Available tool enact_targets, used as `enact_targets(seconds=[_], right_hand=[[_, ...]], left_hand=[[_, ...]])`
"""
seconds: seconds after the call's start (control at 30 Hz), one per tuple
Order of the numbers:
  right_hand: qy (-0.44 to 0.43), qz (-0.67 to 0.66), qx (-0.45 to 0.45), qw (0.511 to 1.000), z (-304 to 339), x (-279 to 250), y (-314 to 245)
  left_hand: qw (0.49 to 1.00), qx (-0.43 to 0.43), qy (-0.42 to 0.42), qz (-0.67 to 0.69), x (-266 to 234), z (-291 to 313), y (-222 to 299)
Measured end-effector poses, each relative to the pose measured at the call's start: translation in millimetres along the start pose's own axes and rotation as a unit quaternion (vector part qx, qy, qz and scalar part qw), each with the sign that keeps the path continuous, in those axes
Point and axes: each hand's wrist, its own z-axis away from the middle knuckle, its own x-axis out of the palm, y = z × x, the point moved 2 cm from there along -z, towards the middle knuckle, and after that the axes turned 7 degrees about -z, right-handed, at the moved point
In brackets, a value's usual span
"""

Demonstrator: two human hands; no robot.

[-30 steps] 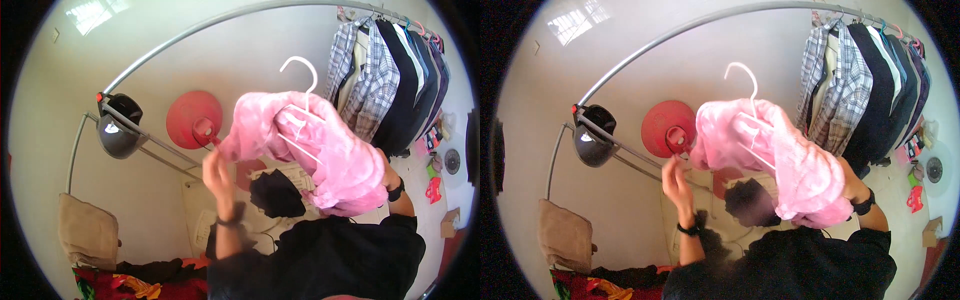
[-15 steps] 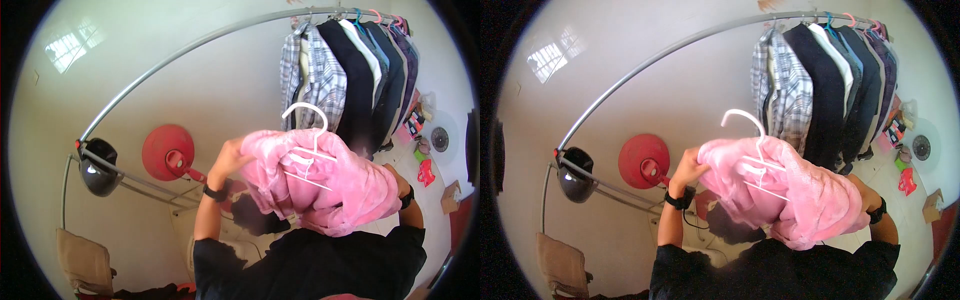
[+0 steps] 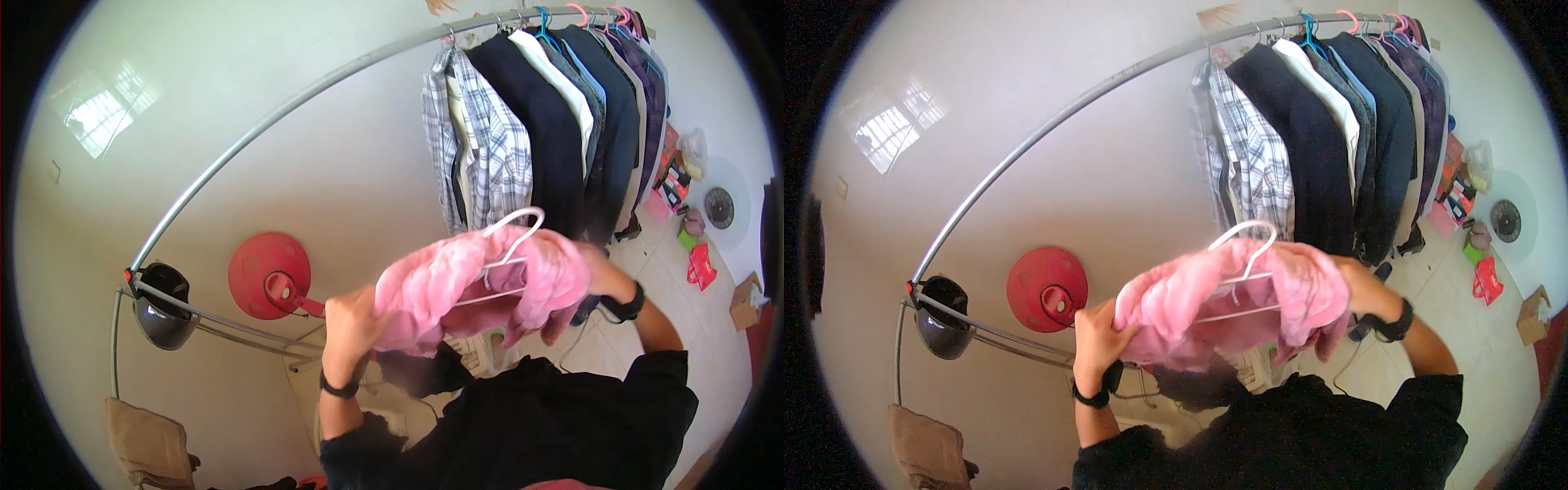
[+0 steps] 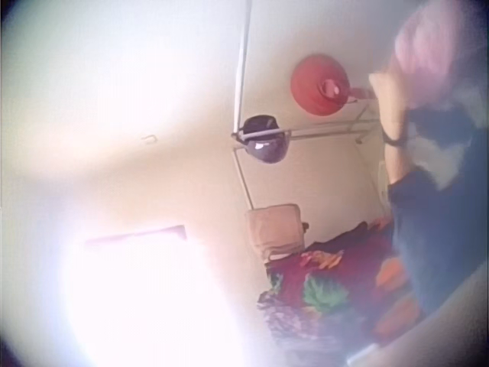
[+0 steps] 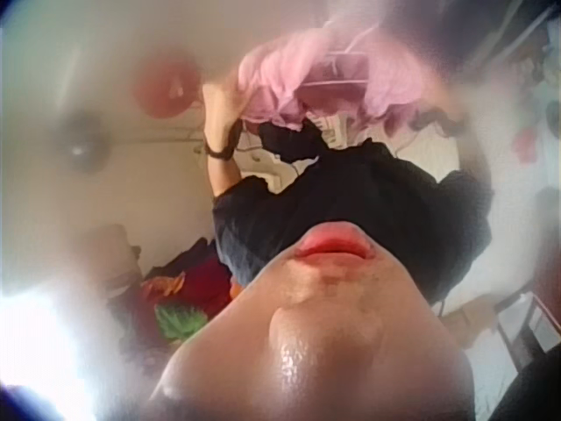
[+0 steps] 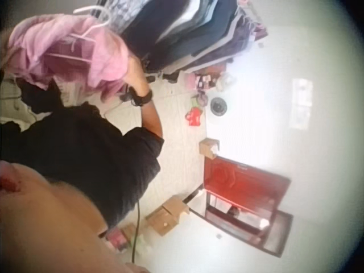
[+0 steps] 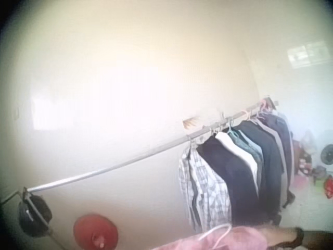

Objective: The person organizes clothes on a rolling garment rack by hanging a pink jacket, moving several hung shirts and sweaters, and then picking up items from a pile on a bed to hang them.

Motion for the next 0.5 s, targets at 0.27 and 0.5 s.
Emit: enact_targets(seconds=[0.27,0.5], right_hand=[[0.094,-0.029,-0.105,0.990,-22.7,105.2,67.7],[0.201,-0.031,-0.010,0.979,-46.6,116.2,21.8]], left_hand=[[0.994,-0.095,0.021,-0.051,7.7,75.4,-44.4],[0.968,-0.176,0.145,-0.107,31.7,81.3,-77.6]])
